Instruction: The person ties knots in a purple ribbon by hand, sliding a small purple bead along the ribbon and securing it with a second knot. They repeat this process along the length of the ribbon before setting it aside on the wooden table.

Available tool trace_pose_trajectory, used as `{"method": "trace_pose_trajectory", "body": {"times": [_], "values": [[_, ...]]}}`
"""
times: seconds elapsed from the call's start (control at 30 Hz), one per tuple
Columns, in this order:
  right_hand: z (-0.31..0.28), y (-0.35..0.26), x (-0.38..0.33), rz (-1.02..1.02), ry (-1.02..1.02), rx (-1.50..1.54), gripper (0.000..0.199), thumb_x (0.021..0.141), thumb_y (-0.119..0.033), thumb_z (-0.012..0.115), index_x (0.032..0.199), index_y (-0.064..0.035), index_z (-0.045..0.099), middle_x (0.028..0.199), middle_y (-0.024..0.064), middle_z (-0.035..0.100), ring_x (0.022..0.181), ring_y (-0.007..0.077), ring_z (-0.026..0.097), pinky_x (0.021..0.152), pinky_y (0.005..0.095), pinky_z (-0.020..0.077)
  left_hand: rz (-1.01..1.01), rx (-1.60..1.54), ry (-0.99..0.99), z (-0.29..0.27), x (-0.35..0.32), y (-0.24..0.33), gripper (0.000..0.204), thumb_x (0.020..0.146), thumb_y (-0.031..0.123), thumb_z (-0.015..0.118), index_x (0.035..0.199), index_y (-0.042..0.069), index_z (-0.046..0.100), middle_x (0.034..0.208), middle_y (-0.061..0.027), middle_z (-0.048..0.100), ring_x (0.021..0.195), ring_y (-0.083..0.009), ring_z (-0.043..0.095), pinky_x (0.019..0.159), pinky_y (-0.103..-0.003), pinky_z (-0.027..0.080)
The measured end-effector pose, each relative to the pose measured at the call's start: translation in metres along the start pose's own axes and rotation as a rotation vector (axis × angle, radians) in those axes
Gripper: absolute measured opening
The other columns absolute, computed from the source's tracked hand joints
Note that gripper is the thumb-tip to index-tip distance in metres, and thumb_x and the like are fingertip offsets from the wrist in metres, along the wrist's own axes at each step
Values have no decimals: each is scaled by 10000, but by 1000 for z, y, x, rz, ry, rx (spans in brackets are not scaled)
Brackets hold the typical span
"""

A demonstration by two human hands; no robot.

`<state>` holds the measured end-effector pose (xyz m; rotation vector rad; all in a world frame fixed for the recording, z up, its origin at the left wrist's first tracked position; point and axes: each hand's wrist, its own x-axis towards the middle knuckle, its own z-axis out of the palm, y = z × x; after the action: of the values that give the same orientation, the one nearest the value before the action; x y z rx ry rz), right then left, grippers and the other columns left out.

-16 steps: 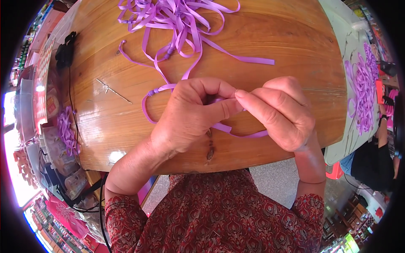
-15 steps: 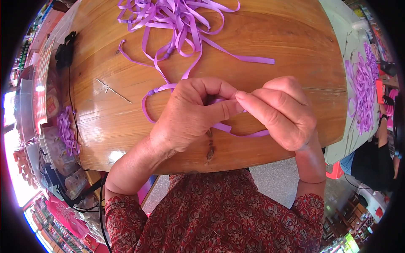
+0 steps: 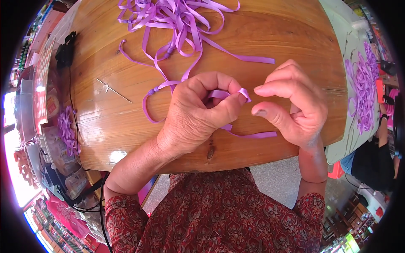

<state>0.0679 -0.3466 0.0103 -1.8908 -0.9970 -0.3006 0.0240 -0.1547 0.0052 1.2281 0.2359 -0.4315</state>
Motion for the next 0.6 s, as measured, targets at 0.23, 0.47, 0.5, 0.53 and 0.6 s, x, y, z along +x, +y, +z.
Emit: {"method": "trace_pose_trajectory", "body": {"times": [0.23, 0.47, 0.5, 0.53, 0.6], "values": [[5, -5, -3, 229, -34, 229, 79, 756, 77, 642, 808, 37, 599, 764, 77, 578, 690, 149, 513, 603, 257, 400, 80, 54, -51, 0, 0, -3, 95, 838, 47, 665, 920, 23, 623, 768, 68, 569, 652, 17, 466, 569, -143, 399], [2, -7, -3, 920, -82, 868, 44, 848, -37, 587, 841, 5, 577, 841, 25, 552, 746, 73, 469, 657, 217, 380, 184, -167, -181, -3, 3, -12, 106, 852, 41, 671, 948, 40, 628, 836, 58, 595, 720, 3, 496, 590, -152, 412], [4, -6, -4, 914, -72, 975, 56, 853, -55, 593, 848, -2, 577, 850, 26, 553, 757, 70, 472, 662, 215, 382, 185, -166, -181, -4, 3, -12, 106, 852, 41, 671, 948, 40, 628, 836, 58, 595, 720, 3, 496, 590, -152, 412], [4, -6, -5, 906, -61, 1082, 68, 858, -73, 599, 855, -8, 578, 859, 27, 554, 767, 67, 474, 667, 213, 383, 168, -236, -216, -4, 3, -13, 113, 857, 57, 673, 960, 44, 629, 858, 51, 608, 732, -1, 510, 590, -153, 428], [3, -7, -5, 906, -80, 978, 68, 864, -66, 601, 862, -2, 578, 859, 28, 554, 778, 72, 478, 669, 215, 384, 152, -305, -248, -6, 4, -14, 122, 862, 73, 675, 973, 48, 631, 879, 43, 622, 744, -6, 524, 590, -154, 444]]}}
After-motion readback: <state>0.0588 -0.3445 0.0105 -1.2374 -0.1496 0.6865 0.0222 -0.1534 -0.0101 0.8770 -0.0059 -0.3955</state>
